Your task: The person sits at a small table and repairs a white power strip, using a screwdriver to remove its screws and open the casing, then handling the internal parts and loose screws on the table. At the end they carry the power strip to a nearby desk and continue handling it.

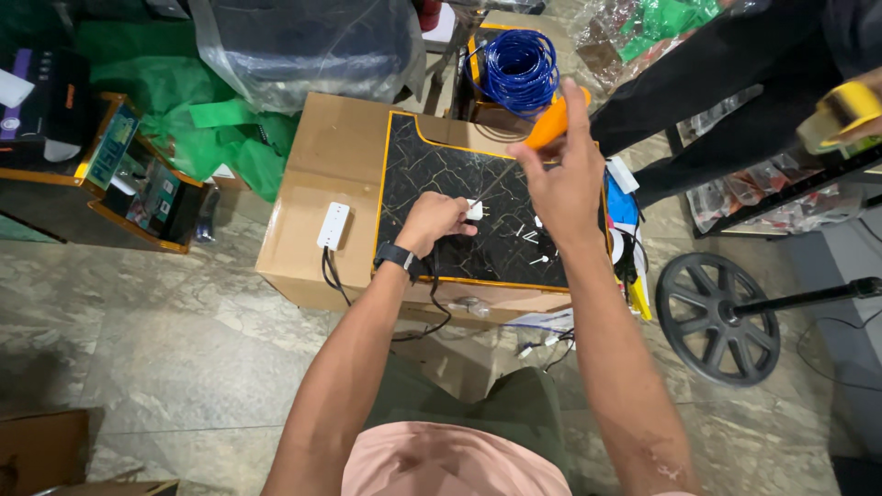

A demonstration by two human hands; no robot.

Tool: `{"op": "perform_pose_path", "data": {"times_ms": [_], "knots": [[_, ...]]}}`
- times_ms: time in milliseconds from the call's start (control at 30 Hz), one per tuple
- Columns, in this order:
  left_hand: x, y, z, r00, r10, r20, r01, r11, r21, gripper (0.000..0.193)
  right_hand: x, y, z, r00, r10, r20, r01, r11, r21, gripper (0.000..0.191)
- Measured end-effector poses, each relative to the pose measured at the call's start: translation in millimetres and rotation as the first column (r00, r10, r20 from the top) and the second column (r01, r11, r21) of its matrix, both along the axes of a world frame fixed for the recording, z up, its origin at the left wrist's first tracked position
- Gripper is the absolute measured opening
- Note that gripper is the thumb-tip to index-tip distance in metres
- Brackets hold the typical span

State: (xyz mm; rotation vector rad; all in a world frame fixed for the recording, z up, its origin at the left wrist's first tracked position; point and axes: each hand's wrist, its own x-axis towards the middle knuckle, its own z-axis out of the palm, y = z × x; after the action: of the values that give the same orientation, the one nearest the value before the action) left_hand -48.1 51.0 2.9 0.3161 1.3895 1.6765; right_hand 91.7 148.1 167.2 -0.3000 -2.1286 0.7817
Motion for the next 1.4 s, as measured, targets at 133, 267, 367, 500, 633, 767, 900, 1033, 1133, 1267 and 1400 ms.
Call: {"op": "perform_pose_path", "data": {"times_ms": [133, 267, 367, 500, 633, 767, 900, 1033, 1133, 1267, 1400], "knots": [[1.6, -1.2, 1.1, 1.000, 0.009, 0.001, -0.009, 1.000, -0.014, 0.019, 1.8, 9.3, 8.2, 0.912, 0.216, -0.349, -0.381, 0.761, -0.525, 0.039], [2.2, -2.5, -0.4, 1.000, 0.001, -0.005, -0.001, 1.000, 0.015, 0.020, 4.7, 15.7, 6.8, 0.945, 0.248, -0.212, -0.294, 0.930, -0.222, 0.032], [0.8, -3.7, -0.5, 1.000, 0.009, -0.017, -0.009, 1.000, -0.012, 0.020, 1.8, 17.2, 4.4, 0.943, 0.207, -0.262, -0.271, 0.932, -0.240, 0.050], [1.3, -2.5, -0.3, 0.999, 0.033, -0.005, -0.033, 0.999, 0.010, 0.021, 6.0, 21.4, 14.2, 0.957, 0.152, -0.247, -0.157, 0.988, -0.002, 0.023], [2.0, -1.6, -1.7, 0.999, 0.030, -0.010, -0.030, 0.999, -0.010, 0.021, 10.1, 17.3, 31.4, 0.965, 0.171, -0.198, -0.192, 0.977, -0.092, 0.006], [1.8, -2.7, -4.6, 0.998, 0.027, -0.062, -0.029, 0.999, -0.026, 0.023, 9.5, 9.6, 41.7, 0.981, -0.136, -0.139, 0.154, 0.980, 0.128, 0.026], [1.5, -3.9, -3.4, 0.997, 0.031, -0.068, -0.033, 0.999, -0.025, 0.024, 8.4, 20.2, 40.6, 0.962, 0.183, -0.201, -0.193, 0.981, -0.030, 0.021], [1.1, -6.2, 4.1, 0.989, 0.027, -0.144, -0.029, 0.999, -0.016, 0.026, 3.6, 33.8, 18.8, 0.983, -0.084, -0.164, 0.104, 0.988, 0.117, 0.027], [7.0, -11.6, 7.3, 0.960, -0.006, -0.281, -0.033, 0.990, -0.134, 0.028, 0.4, 43.2, 3.2, 0.976, -0.084, -0.202, 0.063, 0.992, -0.109, 0.036], [9.0, -11.9, 9.1, 0.959, -0.019, -0.284, -0.023, 0.989, -0.144, 0.028, 11.8, 52.8, -0.4, 0.929, 0.189, -0.319, -0.291, 0.904, -0.314, 0.013], [6.8, -9.4, 7.2, 0.981, 0.014, -0.193, -0.034, 0.995, -0.098, 0.029, 14.9, 42.9, -0.8, 0.956, 0.014, -0.293, -0.122, 0.928, -0.352, 0.021]]}}
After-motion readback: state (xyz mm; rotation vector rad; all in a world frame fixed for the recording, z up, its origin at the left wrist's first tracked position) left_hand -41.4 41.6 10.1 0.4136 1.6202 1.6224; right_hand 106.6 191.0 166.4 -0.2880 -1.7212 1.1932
